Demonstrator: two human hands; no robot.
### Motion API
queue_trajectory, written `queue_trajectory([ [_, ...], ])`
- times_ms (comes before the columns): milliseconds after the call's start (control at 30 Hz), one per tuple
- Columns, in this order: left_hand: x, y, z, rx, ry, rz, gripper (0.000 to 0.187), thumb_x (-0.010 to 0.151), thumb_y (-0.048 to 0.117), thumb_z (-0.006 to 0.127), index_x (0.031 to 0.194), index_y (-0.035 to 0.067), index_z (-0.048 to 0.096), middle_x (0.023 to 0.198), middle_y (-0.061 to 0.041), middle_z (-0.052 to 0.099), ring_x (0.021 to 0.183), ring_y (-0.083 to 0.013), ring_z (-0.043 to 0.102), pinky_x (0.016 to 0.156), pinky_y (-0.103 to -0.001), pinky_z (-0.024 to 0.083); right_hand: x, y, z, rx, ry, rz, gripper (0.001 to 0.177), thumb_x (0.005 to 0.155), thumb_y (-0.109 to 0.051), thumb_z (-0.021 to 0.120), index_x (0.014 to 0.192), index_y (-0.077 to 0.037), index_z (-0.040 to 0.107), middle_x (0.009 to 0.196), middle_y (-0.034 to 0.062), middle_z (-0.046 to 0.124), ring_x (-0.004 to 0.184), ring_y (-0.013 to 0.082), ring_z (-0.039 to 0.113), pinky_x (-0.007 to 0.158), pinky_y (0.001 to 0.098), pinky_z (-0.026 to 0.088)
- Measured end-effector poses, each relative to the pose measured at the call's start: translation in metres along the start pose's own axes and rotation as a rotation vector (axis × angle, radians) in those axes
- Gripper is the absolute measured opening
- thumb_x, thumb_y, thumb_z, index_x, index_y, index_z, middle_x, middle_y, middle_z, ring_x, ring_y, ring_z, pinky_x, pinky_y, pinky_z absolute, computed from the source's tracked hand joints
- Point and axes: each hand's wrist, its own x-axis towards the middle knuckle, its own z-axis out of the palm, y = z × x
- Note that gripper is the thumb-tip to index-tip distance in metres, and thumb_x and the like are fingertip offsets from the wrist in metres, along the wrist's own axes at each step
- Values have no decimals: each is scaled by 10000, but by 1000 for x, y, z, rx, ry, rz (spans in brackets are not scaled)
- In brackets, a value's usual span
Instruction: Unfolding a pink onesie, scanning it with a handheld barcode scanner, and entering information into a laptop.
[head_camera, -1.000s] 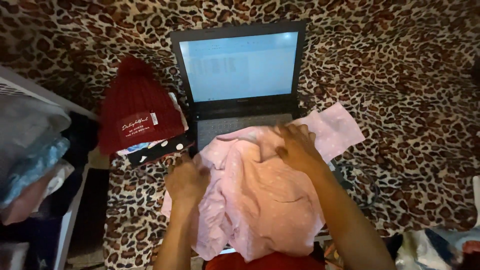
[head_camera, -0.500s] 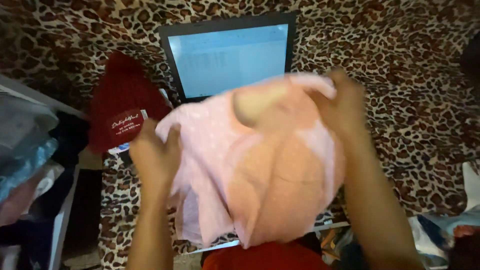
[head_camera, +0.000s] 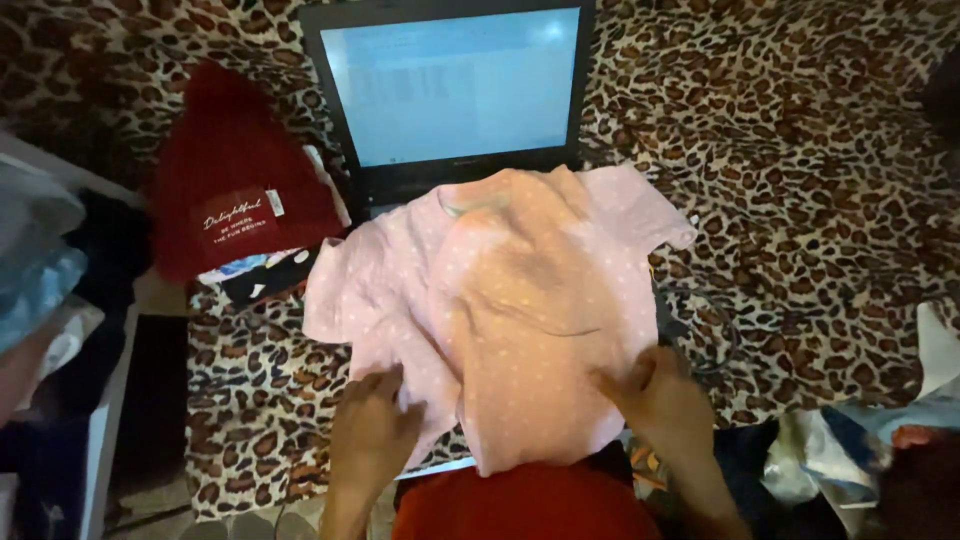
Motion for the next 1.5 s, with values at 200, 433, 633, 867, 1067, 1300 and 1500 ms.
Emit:
queue_trajectory([
  [200, -5, -5, -15, -939, -92, -359, 436, 941, 86, 518, 1349, 75, 672, 971, -136, 727, 734, -224, 575, 602, -344, 420, -4, 30, 13, 414, -45, 70, 737, 855, -278, 780, 1455, -78, 401, 774, 83, 645, 731, 266, 689, 696, 413, 538],
  [433, -24, -30, 2, -661, 315, -105, 356, 988, 325, 581, 996, 3, 731, 871, -123, 659, 776, -247, 593, 617, -376, 464, 4, 39, -17, 795, 327, -58, 313, 1003, -238, 577, 1260, -69, 525, 955, 103, 556, 742, 219, 550, 674, 378, 427],
  [633, -41, -36, 33, -51, 722, 210, 311, 915, 409, 716, 906, 100, 683, 900, -123, 609, 932, -281, 538, 837, -455, 445, -6, 36, -4, 314, 561, -504, 321, 869, -175, 774, 1006, 3, 544, 997, 166, 538, 903, 342, 546, 806, 444, 467],
  [867, -40, -27, 69, -148, 474, -83, 784, 804, 322, 760, 1500, 119, 463, 1196, -153, 553, 901, -392, 676, 585, -523, 592, -68, -73, 1, -13, 178, -1107, 570, 760, -579, 836, 1206, -238, 739, 778, 42, 632, 735, 280, 612, 646, 434, 493],
  [1067, -73, -25, 31, -37, 832, 501, 188, 887, 205, 746, 852, 77, 613, 909, -128, 632, 812, -339, 531, 762, -445, 423, -63, -44, -8, 566, 87, -838, 202, 733, -64, 519, 875, -86, 661, 864, 75, 584, 761, 253, 622, 678, 363, 481],
  [1300, -72, -94, 59, 178, -470, -227, 514, 591, 825, 774, 908, 474, 573, 698, 86, 649, 658, -113, 707, 622, -339, 475, -6, 26, -19, 551, -383, -478, 270, 775, -294, 742, 985, -154, 837, 1048, 7, 815, 907, 147, 769, 799, 276, 594],
  [1500, -45, -23, 35, -109, 299, 280, 310, 918, 370, 542, 984, 126, 721, 1015, -108, 701, 997, -347, 646, 819, -499, 527, 43, 51, -36, 256, 270, -119, 713, 853, -644, 608, 1243, -57, 719, 1196, 182, 736, 1129, 360, 676, 975, 446, 486],
])
